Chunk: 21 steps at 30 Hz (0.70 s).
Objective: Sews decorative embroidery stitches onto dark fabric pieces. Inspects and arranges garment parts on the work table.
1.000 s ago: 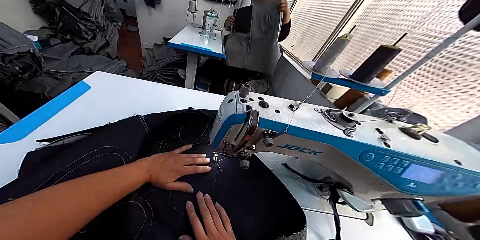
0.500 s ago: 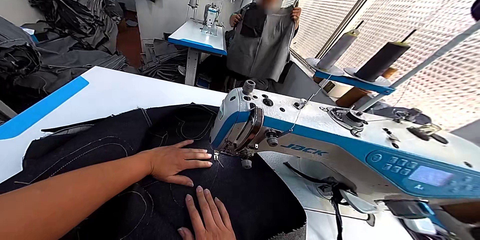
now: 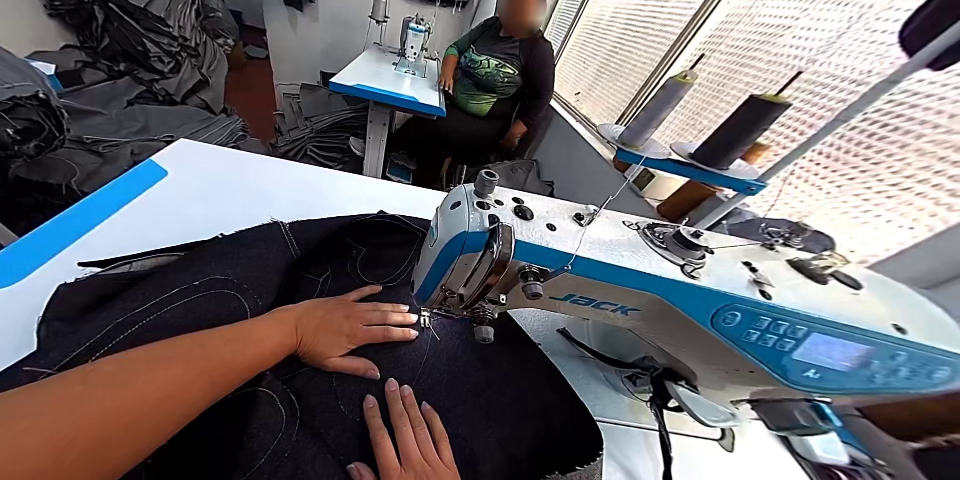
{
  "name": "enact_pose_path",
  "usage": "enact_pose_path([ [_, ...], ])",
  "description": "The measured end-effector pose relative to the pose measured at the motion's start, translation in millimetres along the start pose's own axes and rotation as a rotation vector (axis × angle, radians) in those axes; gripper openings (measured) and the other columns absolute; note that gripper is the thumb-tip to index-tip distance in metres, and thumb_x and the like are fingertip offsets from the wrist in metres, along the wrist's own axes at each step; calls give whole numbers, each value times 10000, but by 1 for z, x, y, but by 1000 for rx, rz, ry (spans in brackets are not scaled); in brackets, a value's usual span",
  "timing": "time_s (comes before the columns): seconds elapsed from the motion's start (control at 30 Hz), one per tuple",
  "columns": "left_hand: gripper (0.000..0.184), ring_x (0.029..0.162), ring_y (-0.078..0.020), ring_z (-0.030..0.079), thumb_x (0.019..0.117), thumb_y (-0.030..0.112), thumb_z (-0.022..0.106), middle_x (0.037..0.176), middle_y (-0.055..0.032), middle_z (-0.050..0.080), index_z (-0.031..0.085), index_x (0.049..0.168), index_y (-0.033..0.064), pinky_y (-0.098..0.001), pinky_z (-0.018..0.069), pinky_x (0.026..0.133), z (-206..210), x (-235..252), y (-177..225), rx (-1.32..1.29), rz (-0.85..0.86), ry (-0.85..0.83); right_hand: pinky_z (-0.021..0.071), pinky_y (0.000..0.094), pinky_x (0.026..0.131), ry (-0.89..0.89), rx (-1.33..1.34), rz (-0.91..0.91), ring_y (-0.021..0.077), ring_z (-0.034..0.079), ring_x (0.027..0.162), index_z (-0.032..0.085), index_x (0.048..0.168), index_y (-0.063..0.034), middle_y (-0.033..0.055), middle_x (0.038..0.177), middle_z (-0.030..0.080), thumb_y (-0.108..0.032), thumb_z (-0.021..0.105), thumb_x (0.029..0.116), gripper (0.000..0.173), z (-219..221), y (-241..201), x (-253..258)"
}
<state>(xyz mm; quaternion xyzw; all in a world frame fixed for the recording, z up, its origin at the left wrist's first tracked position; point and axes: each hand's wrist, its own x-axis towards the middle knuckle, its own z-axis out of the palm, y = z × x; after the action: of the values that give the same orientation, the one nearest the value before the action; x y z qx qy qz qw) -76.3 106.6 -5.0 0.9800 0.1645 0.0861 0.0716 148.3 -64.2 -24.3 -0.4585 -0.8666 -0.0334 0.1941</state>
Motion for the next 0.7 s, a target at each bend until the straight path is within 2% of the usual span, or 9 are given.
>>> enact_pose_path([
  [0.7,685,1554,-197,269,1043,606,330,1647,-8,373,392,1585,192,-570,166,1254,2,-2,0,19,-5,32,400,500,1138,-16,-24,-16,320,558,1366,610,1430,-117,156,1492,564,-526,367,1058,604,-1,-1,1],
])
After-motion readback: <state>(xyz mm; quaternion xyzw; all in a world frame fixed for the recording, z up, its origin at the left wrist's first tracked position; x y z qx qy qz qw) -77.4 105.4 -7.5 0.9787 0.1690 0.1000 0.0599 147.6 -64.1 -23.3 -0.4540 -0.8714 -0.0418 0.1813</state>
